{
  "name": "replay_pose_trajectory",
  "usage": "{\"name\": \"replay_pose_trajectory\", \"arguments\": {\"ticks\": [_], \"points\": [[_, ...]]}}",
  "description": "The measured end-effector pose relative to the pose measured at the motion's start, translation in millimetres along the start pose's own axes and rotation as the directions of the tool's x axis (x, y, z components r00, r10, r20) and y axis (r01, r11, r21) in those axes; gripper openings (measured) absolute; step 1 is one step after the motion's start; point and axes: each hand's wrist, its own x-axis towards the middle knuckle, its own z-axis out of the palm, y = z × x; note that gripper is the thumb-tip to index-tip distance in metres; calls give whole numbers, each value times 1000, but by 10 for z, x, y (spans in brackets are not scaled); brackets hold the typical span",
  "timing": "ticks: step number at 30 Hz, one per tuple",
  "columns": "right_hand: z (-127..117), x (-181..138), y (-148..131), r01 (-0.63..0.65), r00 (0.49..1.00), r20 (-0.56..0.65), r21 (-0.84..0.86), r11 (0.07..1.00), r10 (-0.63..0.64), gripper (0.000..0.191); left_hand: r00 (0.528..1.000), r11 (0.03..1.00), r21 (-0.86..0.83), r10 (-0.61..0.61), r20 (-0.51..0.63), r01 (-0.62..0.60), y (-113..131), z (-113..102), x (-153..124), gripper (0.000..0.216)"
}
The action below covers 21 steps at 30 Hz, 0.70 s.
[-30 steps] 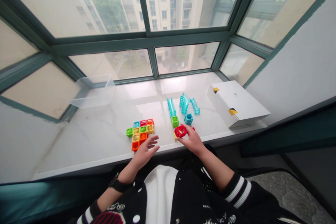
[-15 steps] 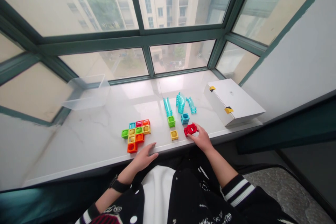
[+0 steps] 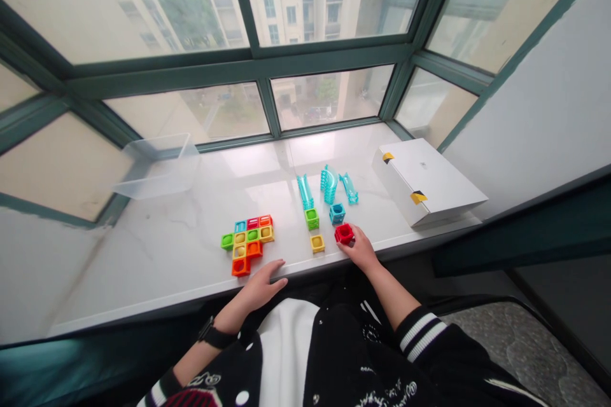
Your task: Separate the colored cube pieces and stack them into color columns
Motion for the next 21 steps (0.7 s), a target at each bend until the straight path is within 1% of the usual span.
{"name": "replay_pose_trajectory", "arguments": {"ticks": [4,10,16,21], "points": [[12,15,13,-7,1000,-1,-12,1000,7,67,1000,1000,-19,2,-9,-2,-7,-9,-2,56],[38,39,31,8,1000,20,-59,998,-7,60,1000,1000,7,10,2,-10,2,-13,-5,54],[157,21,74,-1,999,-45,-71,997,-2,57,1000,1000,0,30,-6,-30,-11,-10,-2,53],[209,2,126,4,997,-80,-70,998,-9,61,999,999,-32,24,-32,-25,-23,-1,-4,51]]}}
